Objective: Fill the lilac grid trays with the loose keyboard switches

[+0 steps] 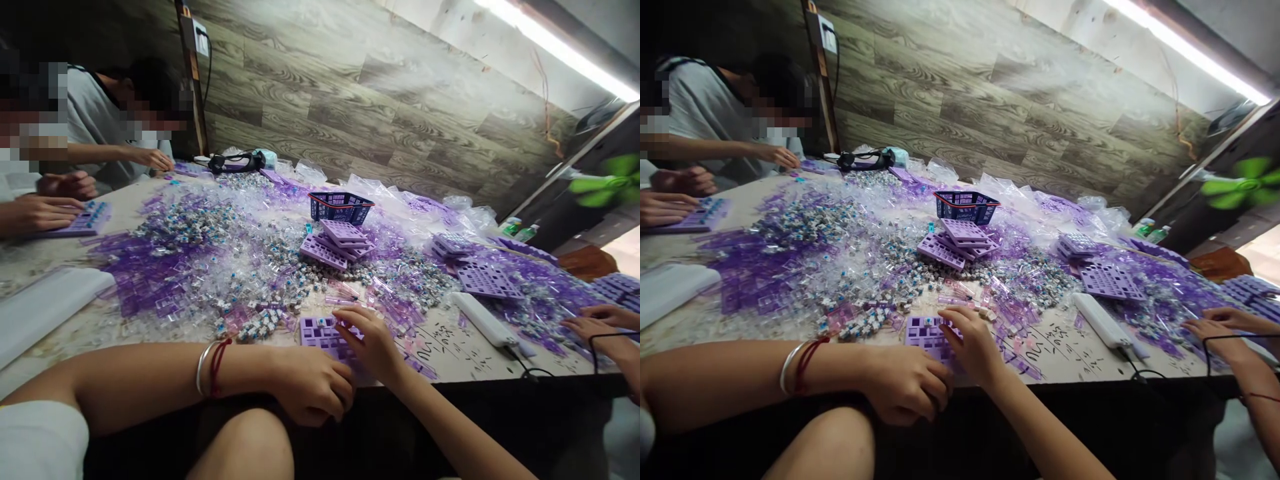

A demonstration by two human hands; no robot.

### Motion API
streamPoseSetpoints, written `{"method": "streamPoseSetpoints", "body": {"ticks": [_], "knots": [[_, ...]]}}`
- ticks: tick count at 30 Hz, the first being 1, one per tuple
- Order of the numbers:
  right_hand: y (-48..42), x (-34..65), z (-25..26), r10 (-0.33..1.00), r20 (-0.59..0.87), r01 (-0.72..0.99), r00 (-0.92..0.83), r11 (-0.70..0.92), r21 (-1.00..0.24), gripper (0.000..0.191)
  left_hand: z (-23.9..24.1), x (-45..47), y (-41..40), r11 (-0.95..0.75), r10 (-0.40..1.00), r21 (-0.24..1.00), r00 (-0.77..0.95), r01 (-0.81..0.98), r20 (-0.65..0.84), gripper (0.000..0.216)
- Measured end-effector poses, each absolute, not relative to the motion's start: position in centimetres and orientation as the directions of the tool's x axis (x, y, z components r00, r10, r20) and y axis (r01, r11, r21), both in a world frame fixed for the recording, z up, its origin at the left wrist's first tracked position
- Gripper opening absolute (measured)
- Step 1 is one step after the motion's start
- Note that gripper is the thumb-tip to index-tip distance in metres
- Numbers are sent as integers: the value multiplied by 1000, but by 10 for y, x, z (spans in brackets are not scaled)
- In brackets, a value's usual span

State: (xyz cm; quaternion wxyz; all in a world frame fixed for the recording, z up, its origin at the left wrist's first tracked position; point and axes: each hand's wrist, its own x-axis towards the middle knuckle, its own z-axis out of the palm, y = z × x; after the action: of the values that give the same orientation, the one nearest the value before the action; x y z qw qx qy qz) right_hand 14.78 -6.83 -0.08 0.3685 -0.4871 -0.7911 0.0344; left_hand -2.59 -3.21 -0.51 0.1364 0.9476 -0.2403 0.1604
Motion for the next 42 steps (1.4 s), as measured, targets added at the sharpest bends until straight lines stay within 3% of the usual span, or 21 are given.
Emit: {"method": "streamPoseSetpoints", "body": {"ticks": [15, 26, 42], "knots": [[-58, 132, -6, 819, 500, 709, -280, 528, -468, 20, -7, -24, -32, -845, -412, 244, 870, -477, 272, 9], [-53, 133, -1, 836, 453, 721, -309, 517, -462, 16, -9, -24, -32, -842, -427, 198, 845, -501, 323, 9], [-35, 127, 33, 832, 206, 740, -515, 552, -385, 15, -9, -24, -33, -826, -408, 245, 838, -507, 362, 15]]}}
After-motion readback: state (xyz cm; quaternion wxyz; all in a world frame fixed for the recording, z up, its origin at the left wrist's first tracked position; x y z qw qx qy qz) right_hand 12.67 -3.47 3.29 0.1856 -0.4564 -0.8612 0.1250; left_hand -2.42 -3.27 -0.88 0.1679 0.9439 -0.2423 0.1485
